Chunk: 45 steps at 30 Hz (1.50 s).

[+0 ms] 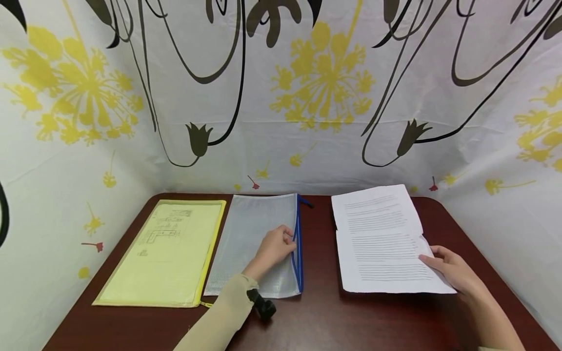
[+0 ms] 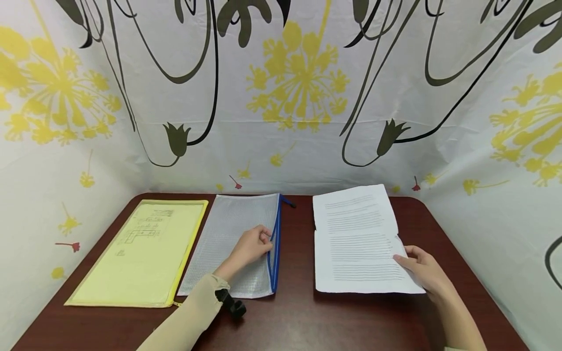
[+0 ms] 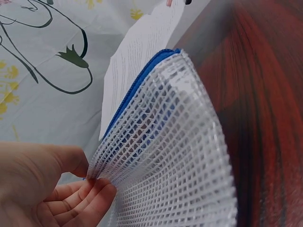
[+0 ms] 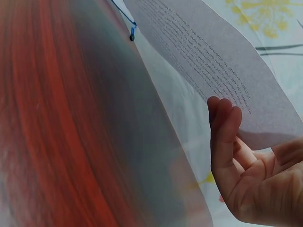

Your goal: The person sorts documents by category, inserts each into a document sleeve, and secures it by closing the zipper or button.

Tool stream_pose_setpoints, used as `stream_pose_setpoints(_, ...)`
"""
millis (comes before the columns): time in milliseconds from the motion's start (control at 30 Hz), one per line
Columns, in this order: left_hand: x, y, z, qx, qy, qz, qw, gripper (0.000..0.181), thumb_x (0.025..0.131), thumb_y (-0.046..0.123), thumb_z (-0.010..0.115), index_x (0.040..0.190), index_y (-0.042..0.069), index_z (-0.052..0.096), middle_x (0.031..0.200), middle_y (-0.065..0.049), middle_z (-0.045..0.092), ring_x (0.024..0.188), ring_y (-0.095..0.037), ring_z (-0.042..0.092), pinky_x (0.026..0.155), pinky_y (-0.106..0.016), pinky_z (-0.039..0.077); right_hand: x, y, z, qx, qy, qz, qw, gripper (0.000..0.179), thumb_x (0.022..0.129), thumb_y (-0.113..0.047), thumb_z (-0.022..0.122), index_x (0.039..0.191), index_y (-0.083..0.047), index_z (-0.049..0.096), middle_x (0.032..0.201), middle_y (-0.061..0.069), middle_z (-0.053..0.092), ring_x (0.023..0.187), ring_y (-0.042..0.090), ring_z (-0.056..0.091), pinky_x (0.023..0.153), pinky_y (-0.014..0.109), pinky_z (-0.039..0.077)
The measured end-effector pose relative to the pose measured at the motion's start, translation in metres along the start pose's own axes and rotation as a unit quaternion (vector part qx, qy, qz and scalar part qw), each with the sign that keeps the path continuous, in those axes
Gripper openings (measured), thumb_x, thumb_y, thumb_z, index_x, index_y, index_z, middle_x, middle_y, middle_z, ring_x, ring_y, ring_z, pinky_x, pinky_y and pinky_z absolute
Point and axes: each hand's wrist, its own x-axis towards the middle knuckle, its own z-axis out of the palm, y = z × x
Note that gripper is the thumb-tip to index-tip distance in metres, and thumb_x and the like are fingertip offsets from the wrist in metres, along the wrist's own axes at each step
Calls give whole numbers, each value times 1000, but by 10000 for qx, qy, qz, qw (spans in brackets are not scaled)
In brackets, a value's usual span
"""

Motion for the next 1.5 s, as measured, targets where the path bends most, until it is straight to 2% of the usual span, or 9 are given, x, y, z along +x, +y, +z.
stream_pose_setpoints(133,0,-2,0,-81,-58,-81,9999,21,86,12,69,105,5,63,80,-2,69,66,-9,57,61,-24,48,3,-8,8,55,-110,-79,9999,56,103,-29,54,137,12,35,83,-9,68,68,11,69,60,30,58)
stream_pose_setpoints(433,0,-3,0,-124,-11,86,9999,25,83,9,69,107,4,65,83,-2,71,68,-7,58,63,-22,49,11,-19,19,177,-564,-293,9978,47,103,-25,54,130,11,40,83,-6,71,68,14,71,60,32,59)
stream_pose_setpoints(700,-2,-3,0,-90,9,94,9999,25,84,10,68,108,4,65,84,-2,71,69,-8,59,64,-23,50,18,-26,28,115,-749,-431,9962,44,103,-23,55,128,10,41,85,-3,70,67,14,70,60,30,58)
stream_pose_setpoints(1233,-6,6,-1,-41,-76,-49,10000,25,84,11,68,108,6,66,83,-1,71,68,-9,58,62,-23,49,32,-44,54,91,-727,-588,9956,45,101,-23,58,127,11,44,87,2,70,68,13,69,61,30,58)
stream_pose_setpoints(1500,-7,8,0,78,-30,47,10000,24,84,11,67,107,5,65,81,0,69,68,-9,57,62,-22,48,37,-48,69,315,-581,-435,9969,45,101,-22,58,128,10,44,85,0,68,67,12,68,60,29,58)
